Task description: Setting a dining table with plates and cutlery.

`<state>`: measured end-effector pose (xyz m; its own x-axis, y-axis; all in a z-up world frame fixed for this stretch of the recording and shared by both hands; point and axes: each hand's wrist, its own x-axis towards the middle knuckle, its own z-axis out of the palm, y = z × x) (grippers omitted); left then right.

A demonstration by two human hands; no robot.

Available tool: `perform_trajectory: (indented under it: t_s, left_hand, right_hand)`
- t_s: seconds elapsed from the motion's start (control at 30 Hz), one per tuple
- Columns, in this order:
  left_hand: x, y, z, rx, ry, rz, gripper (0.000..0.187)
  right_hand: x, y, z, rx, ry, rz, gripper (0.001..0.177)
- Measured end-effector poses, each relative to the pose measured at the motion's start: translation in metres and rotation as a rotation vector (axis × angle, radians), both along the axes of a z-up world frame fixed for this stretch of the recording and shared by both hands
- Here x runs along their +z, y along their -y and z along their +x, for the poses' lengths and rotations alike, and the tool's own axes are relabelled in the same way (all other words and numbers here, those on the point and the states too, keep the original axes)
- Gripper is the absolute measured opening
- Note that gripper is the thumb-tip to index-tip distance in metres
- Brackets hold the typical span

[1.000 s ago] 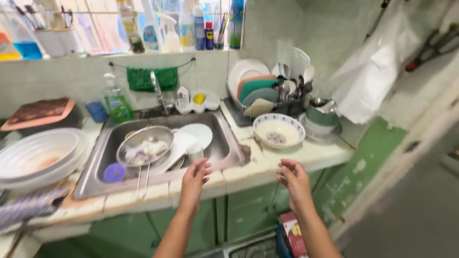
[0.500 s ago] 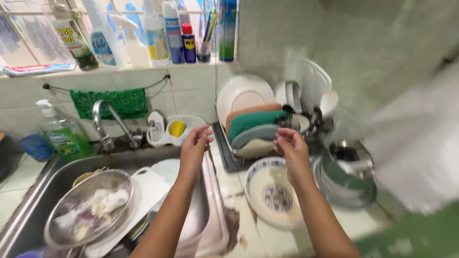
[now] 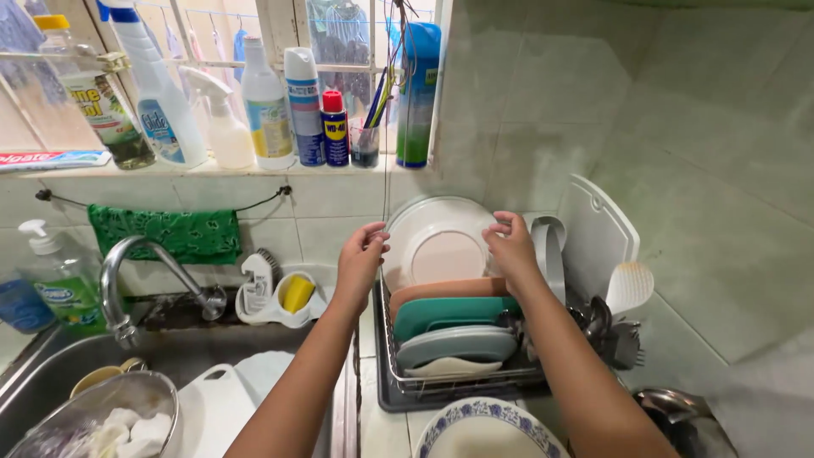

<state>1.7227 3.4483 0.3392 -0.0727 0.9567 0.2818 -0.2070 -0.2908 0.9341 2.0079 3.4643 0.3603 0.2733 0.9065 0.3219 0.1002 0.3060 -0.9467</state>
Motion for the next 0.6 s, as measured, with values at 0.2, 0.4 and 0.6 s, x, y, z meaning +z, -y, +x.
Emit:
perform_trajectory:
  t_s: [0.2,0.4,0.6]
  left_hand:
    - [-0.018,-0.078,0.026,0.036,-0.070,-0.013,0.036]
    - [-0.061,-0.144,0.032,0.141,-0.252,0.040,0.036]
    - [-0.056,-0.143,0.035,0.196,-0.465,-0.114,0.046]
  right_hand:
    - [-0.032,-0.099,0.009,-0.081,0.417,-0.224,0.077]
    - [-0.036,-0.135,0.004,-0.140,0.753,-0.428,0.106]
    - [-0.063,-0.178,0.033,-0.129,0.855,-0.360,0.104]
